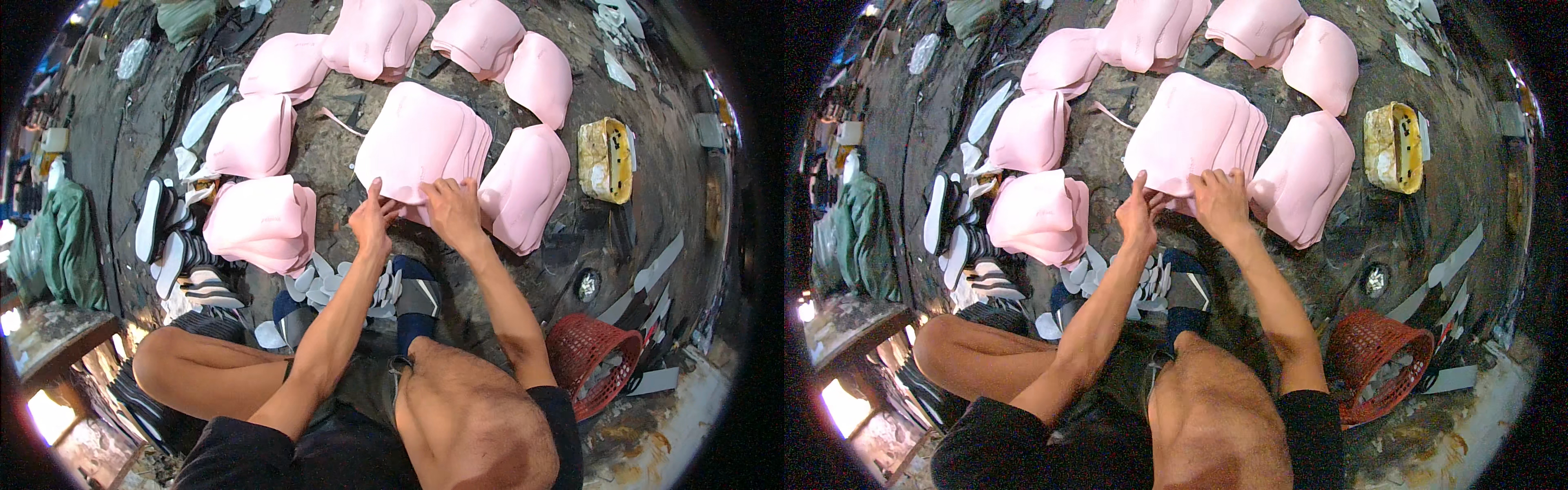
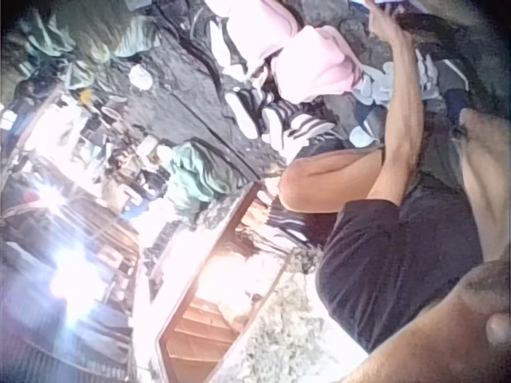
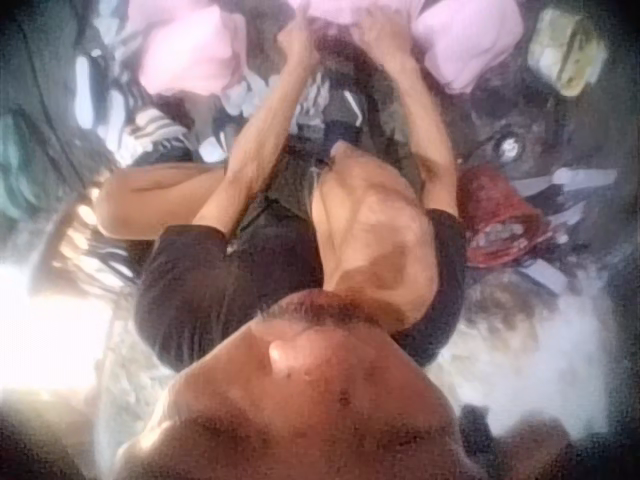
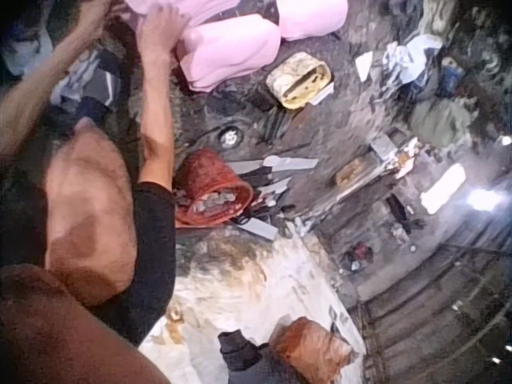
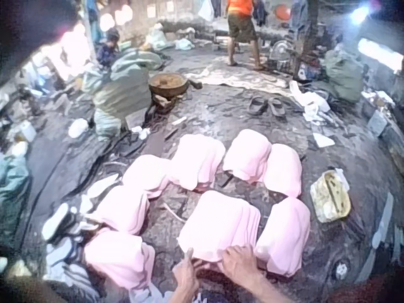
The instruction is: The person sits on the floor and repeatedly trims the edges of pink fabric pieces using a small blade. They pick up each piece, trim its edges, and place it back into a circular arrangement on the floor.
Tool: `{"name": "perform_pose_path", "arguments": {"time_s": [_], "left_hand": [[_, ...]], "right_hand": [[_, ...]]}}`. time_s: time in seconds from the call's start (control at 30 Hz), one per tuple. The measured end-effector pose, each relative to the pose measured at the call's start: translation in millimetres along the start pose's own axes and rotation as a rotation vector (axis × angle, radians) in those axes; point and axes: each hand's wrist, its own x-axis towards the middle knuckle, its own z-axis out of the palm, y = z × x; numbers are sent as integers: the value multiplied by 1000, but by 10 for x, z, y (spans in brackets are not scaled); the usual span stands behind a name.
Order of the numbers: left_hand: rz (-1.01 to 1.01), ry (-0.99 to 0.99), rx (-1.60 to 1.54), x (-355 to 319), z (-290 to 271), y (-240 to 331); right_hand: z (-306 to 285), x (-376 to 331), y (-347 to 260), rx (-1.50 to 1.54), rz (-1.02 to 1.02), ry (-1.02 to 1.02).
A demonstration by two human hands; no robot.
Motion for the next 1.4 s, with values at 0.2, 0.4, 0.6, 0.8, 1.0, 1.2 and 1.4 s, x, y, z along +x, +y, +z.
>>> {"name": "perform_pose_path", "arguments": {"time_s": [0.2,0.4,0.6,0.8,1.0,1.2,1.4], "left_hand": [[562,-223,524,-85,203,566],[1138,-330,481,-689,-302,1755],[767,-6,1002,-214,-822,116],[822,97,1229,-370,-935,-220],[336,-151,871,-373,-843,186],[190,-336,304,-50,-56,393],[-9,-279,-69,-28,-18,530]], "right_hand": [[-691,293,116,208,139,158],[-1689,283,306,442,-103,119],[-426,458,731,1364,521,430],[156,239,551,530,636,604],[246,-211,280,33,-21,373],[-23,355,607,226,7,250],[87,89,501,-196,-297,-12]]}}
